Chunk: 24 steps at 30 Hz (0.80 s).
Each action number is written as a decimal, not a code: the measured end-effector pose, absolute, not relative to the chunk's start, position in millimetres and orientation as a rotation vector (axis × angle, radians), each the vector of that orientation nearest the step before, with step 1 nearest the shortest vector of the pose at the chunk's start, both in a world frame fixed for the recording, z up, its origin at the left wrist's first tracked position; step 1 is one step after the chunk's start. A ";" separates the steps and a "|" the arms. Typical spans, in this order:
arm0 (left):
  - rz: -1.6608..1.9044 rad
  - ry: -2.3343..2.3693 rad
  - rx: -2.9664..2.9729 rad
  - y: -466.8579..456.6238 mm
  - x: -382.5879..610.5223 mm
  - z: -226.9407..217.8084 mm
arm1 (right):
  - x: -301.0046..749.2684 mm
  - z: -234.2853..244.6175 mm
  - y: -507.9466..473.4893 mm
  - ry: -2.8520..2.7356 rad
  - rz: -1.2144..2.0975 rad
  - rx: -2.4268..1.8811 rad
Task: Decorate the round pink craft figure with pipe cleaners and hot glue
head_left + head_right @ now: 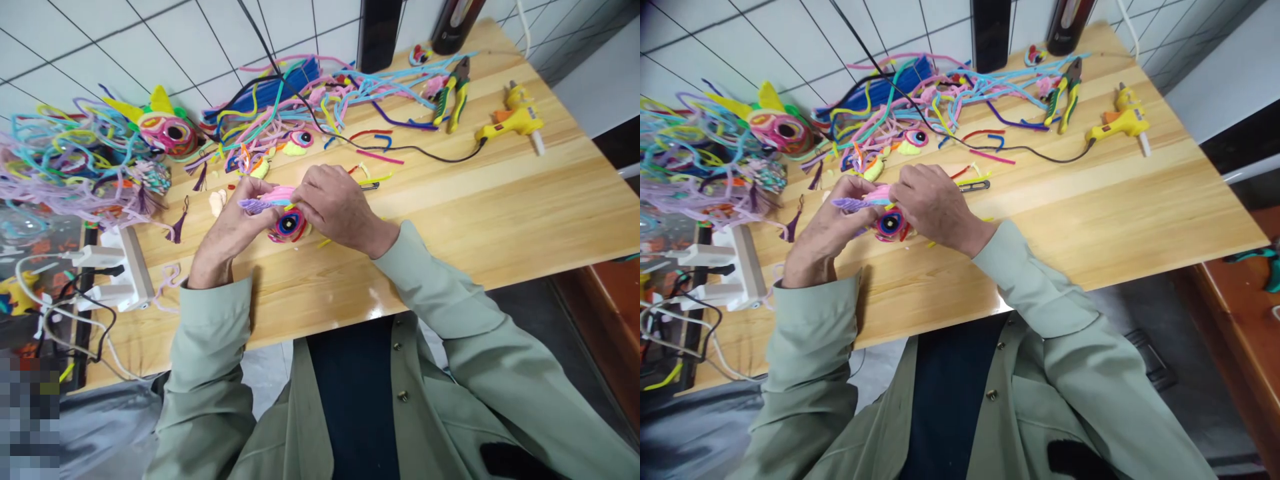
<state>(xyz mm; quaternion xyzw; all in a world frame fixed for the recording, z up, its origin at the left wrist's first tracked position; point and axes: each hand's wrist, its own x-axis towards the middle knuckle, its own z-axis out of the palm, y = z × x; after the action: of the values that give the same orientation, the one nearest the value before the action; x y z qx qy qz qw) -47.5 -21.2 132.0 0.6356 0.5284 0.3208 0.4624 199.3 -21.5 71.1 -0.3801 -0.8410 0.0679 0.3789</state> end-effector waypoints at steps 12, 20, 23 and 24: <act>0.735 1.314 1.641 -16.6 -51.7 129.9 | 201.2 91.6 -28.9 -2.295 0.116 -1.009; 0.736 1.300 1.640 -17.2 -50.0 131.1 | 199.3 124.6 -29.7 -2.495 -0.069 -1.115; 0.727 1.317 1.628 -17.8 -49.0 131.6 | 200.8 131.4 -28.4 -2.532 -0.034 -1.124; 0.721 1.323 1.632 -18.3 -48.7 132.0 | 201.4 132.7 -28.0 -2.542 -0.012 -1.118</act>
<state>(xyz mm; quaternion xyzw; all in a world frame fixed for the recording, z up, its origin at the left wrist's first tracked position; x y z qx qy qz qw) -48.7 -18.3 132.0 0.6584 0.5336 0.2907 0.4442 201.4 -28.0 132.7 -0.3960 -0.9002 -0.0044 0.1814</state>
